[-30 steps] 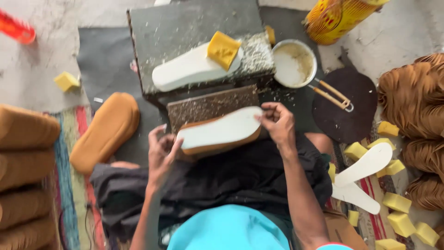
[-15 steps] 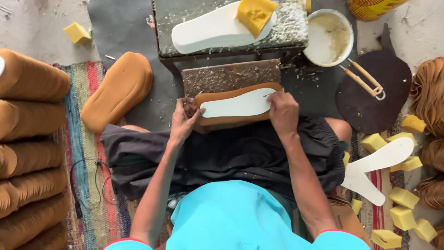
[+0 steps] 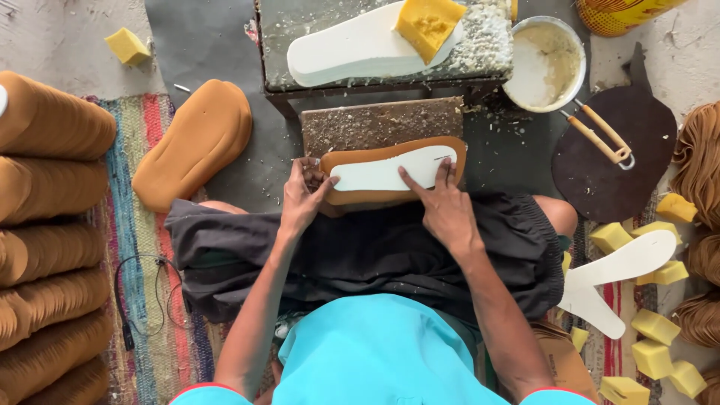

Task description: The person applies adhesive to shoe soles and midsoles using a sponge.

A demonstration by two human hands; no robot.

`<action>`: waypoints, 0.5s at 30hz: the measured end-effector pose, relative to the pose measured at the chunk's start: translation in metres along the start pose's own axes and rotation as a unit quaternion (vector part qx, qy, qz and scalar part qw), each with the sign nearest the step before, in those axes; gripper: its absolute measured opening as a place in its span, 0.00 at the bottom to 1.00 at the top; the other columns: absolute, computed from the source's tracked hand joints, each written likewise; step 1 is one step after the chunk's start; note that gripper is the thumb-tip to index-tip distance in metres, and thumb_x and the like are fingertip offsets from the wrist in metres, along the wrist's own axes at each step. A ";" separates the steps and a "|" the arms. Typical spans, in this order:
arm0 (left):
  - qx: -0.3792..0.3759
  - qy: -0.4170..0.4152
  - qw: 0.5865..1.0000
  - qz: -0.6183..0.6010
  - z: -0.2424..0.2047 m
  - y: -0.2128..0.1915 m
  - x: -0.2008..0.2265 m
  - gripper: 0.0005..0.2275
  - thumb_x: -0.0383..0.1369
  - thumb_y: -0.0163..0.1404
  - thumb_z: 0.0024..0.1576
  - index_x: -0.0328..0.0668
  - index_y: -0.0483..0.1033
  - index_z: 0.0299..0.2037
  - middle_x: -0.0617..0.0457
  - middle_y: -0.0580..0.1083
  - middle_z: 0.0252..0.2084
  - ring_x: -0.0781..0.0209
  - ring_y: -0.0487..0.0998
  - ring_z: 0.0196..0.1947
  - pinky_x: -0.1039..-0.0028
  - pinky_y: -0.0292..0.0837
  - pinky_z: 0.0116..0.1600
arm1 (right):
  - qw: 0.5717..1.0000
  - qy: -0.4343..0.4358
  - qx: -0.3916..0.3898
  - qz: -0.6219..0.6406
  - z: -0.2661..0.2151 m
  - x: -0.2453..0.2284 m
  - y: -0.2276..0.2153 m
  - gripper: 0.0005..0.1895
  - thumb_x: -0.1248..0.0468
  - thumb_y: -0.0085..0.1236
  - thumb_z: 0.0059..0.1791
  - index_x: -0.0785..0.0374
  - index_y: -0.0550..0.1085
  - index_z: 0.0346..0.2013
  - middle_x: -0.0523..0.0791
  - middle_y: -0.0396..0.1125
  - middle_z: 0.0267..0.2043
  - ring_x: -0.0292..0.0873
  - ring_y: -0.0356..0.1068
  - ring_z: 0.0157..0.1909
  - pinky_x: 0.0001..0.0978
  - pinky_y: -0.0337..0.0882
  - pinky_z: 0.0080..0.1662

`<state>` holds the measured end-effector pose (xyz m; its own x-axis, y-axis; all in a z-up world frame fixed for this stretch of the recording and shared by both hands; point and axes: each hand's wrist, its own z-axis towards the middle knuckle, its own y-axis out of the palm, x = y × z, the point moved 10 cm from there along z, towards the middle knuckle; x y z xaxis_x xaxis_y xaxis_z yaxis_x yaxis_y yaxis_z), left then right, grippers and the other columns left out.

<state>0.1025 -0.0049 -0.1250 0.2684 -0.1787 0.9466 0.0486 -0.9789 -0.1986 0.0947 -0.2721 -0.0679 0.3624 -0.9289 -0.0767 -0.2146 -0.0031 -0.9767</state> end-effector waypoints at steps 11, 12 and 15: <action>-0.002 0.317 0.881 0.353 -0.037 0.012 0.104 0.29 0.25 0.57 0.54 0.31 0.66 0.67 0.44 0.74 0.54 0.47 0.76 0.53 0.61 0.70 0.60 | 0.983 0.006 0.134 0.128 -0.024 -0.007 -0.032 0.35 0.73 0.50 0.43 0.43 0.68 0.64 0.68 0.59 0.63 0.69 0.62 0.65 0.49 0.77 0.44; 0.068 0.286 0.927 0.232 -0.036 -0.024 0.111 0.23 0.28 0.57 0.56 0.35 0.68 0.63 0.43 0.74 0.54 0.46 0.75 0.51 0.61 0.69 0.58 | 0.942 0.013 0.243 0.231 -0.035 0.000 -0.050 0.26 0.73 0.49 0.45 0.52 0.76 0.56 0.59 0.71 0.59 0.61 0.70 0.63 0.50 0.76 0.49; 0.281 0.264 0.884 0.265 -0.059 -0.134 0.125 0.08 0.30 0.59 0.62 0.37 0.78 0.49 0.45 0.77 0.46 0.48 0.76 0.48 0.60 0.68 0.56 | 0.884 0.010 0.358 0.301 -0.069 -0.032 -0.086 0.05 0.77 0.45 0.40 0.65 0.66 0.25 0.52 0.65 0.33 0.56 0.68 0.39 0.48 0.70 0.42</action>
<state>0.0732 0.0985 0.0350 -0.0818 -0.7640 0.6400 0.5602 -0.5664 -0.6045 0.0390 -0.2679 0.0323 0.3596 -0.6895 -0.6288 0.2685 0.7218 -0.6379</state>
